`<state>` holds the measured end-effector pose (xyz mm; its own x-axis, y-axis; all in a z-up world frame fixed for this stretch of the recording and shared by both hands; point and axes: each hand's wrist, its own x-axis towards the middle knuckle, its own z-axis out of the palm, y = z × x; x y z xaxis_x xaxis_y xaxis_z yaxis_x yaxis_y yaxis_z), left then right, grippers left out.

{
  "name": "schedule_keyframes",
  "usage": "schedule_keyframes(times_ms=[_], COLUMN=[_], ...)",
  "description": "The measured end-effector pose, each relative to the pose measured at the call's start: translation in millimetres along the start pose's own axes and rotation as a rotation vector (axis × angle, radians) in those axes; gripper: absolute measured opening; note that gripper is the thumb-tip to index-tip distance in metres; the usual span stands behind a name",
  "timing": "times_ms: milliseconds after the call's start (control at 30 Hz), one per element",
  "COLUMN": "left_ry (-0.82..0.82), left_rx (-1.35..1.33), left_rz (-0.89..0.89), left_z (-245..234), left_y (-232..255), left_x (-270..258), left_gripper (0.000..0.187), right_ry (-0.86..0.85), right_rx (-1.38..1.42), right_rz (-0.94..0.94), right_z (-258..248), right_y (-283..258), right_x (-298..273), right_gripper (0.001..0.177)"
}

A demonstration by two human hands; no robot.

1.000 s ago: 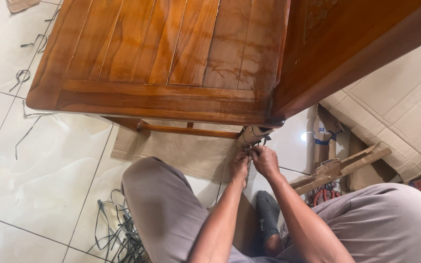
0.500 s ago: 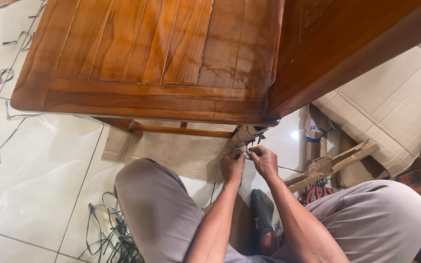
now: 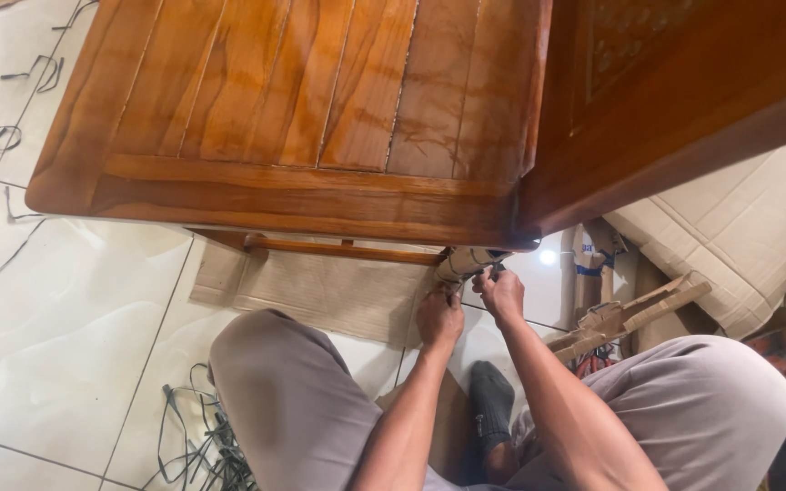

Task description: Wrapping a wooden chair leg with cardboard and securing it with plastic ties

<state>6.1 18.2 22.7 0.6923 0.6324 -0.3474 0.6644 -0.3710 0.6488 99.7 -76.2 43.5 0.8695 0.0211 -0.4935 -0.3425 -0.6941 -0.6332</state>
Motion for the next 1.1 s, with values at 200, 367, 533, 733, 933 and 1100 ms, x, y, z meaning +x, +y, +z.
schedule_keyframes(times_ms=[200,367,533,733,933,1100], left_ry=[-0.041,-0.036,-0.03,-0.032,0.013,0.005], left_rx=[0.017,-0.011,0.007,-0.004,-0.001,-0.028], left_rz=[0.052,0.02,0.012,0.016,0.055,0.176], left_z=[-6.3,15.0,6.8,3.5,-0.2,4.0], left_y=[-2.1,-14.1,-6.4,0.3,6.3,1.8], left_x=[3.0,13.0,9.1,5.6,2.8,3.6], left_gripper=[0.034,0.034,0.035,0.037,0.033,0.034], right_ry=[-0.02,-0.054,-0.121,-0.124,-0.057,0.038], right_rx=[0.277,0.63,0.87,0.823,0.703,0.507], right_rz=[0.08,0.201,0.3,0.275,0.197,0.096], right_z=[10.7,21.1,21.1,40.6,22.4,28.4], right_y=[-10.3,9.6,10.8,32.9,-4.8,11.8], right_x=[15.1,24.1,19.5,40.0,11.1,39.1], right_gripper=[0.024,0.015,0.016,0.026,0.045,0.039])
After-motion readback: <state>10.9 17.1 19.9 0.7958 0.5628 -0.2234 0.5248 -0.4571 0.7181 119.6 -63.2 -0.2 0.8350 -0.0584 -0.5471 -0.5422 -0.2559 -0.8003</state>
